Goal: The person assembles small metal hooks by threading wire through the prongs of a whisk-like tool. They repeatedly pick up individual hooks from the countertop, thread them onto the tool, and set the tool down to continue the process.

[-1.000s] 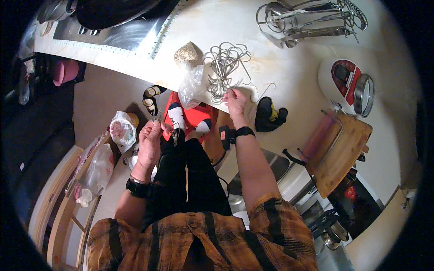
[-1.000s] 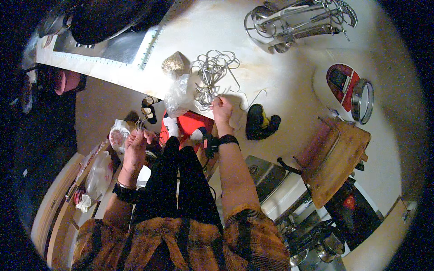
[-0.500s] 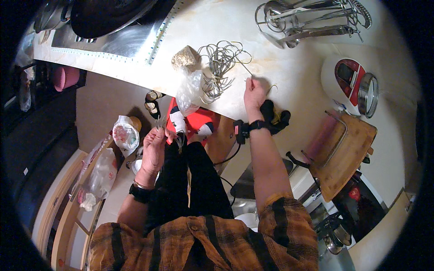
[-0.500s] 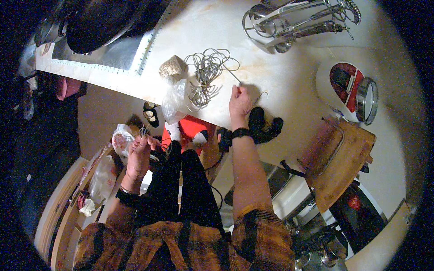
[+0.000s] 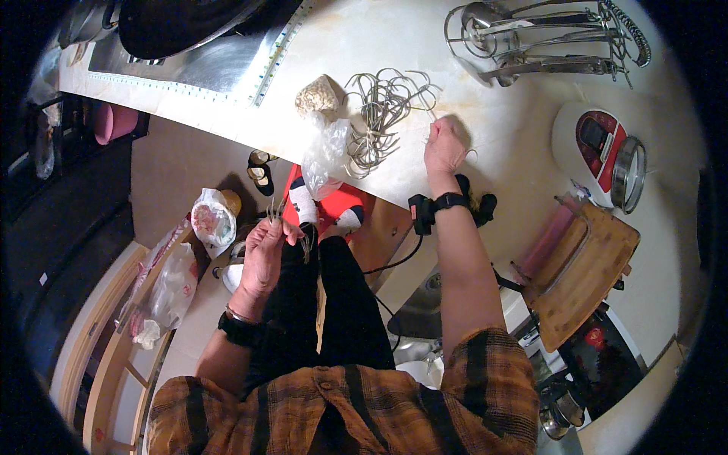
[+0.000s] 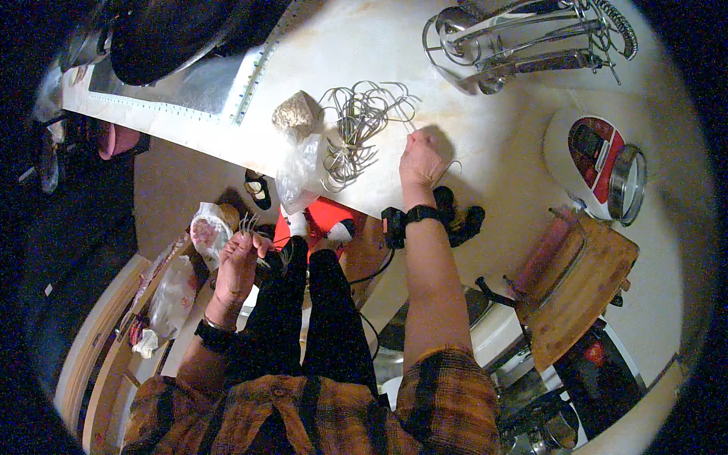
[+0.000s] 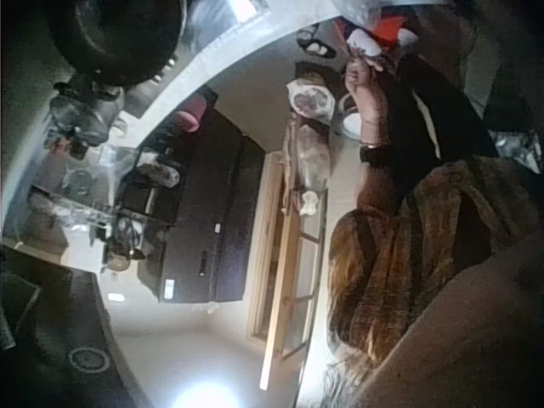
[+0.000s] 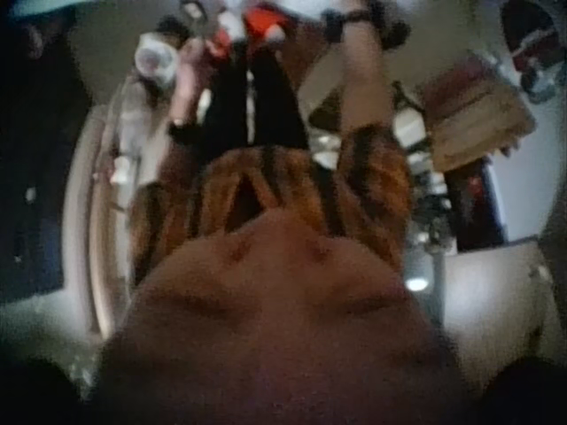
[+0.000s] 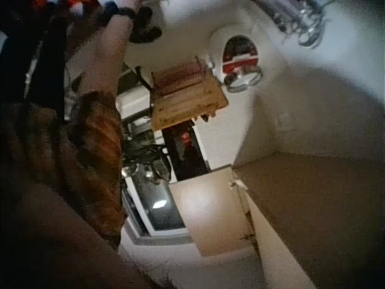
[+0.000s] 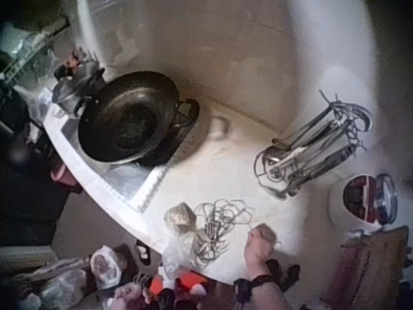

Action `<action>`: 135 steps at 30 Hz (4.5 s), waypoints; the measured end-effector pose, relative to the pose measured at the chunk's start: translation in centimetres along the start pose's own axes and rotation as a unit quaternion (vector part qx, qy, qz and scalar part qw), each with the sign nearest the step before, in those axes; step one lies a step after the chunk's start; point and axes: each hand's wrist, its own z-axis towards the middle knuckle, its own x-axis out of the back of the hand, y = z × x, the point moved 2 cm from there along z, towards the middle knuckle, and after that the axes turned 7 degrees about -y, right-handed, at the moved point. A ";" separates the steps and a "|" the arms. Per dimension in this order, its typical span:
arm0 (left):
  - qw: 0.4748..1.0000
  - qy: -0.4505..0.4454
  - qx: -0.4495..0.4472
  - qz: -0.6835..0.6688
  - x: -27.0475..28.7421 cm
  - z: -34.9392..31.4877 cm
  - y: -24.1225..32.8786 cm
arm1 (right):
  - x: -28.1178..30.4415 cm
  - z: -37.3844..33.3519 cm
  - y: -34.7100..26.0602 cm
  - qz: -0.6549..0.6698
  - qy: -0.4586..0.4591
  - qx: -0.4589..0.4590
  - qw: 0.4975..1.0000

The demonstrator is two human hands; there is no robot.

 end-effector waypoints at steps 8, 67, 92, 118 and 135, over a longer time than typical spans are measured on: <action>0.999 -0.017 0.006 0.030 -0.9 0.7 0.6 | 4.1 -0.1 0.6 -0.022 -0.079 0.052 0.995; 0.999 -0.033 0.009 0.039 -1.0 -0.3 0.4 | -6.5 -5.9 -0.8 0.318 -0.034 -0.152 0.935; 0.996 -0.076 -0.021 0.040 -6.2 -1.1 2.8 | 13.0 -17.6 -8.7 0.596 -0.106 -0.003 0.796; 0.999 -0.041 -0.026 -0.018 -7.3 -2.2 3.4 | 15.6 -18.6 -14.2 0.696 -0.287 -0.087 0.653; 0.997 -0.051 -0.055 -0.030 -6.4 -2.3 4.3 | 16.0 -18.4 -15.2 0.683 -0.279 -0.069 0.672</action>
